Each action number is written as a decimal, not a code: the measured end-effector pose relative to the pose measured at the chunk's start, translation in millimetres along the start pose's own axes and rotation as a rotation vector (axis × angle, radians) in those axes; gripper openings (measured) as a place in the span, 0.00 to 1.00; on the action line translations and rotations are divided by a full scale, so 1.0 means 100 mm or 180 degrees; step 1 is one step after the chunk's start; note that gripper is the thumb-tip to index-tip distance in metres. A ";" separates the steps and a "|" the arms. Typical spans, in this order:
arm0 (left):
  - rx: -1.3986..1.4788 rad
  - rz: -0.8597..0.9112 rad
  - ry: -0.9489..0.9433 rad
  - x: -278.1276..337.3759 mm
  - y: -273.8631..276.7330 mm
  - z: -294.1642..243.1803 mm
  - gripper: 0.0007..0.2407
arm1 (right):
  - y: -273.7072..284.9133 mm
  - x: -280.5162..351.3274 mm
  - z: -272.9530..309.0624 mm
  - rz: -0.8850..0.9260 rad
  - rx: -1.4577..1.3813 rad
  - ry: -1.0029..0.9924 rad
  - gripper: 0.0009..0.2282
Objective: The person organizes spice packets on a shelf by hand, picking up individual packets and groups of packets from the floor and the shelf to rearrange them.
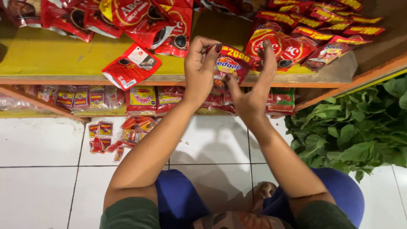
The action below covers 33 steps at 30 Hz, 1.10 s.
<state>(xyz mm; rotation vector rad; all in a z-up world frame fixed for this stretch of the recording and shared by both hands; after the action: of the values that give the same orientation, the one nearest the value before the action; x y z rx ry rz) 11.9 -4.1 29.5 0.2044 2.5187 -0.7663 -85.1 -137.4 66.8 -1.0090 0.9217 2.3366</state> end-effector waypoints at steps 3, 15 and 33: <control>0.0484 -0.0091 0.0343 -0.01 -0.14 -0.09 0.02 | 0.05 -0.15 -0.20 0.0803 -0.1191 -0.1289 0.24; -0.0685 -0.0046 -0.0358 0.00 -0.11 -0.14 0.03 | 0.18 -0.76 -0.17 0.2336 0.0240 -0.0484 0.05; -0.4213 0.0995 -0.0523 -0.08 -0.10 0.21 0.40 | -0.15 -1.65 -0.82 0.1989 0.1380 0.1017 0.09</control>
<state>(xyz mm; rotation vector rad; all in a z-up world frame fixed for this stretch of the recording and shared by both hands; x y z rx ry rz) 24.9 -23.9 23.3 0.0485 2.2237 0.9778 68.4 -206.0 143.9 -1.0206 2.0100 2.2830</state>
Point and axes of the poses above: each hand's wrist, its own x-axis away from the middle knuckle, its own y-axis out of the back of the hand, z = x × y, the point moved 3 cm from there along -x, towards the middle knuckle, and after that the axes turned 5 degrees about x, right-handed, at the moved point
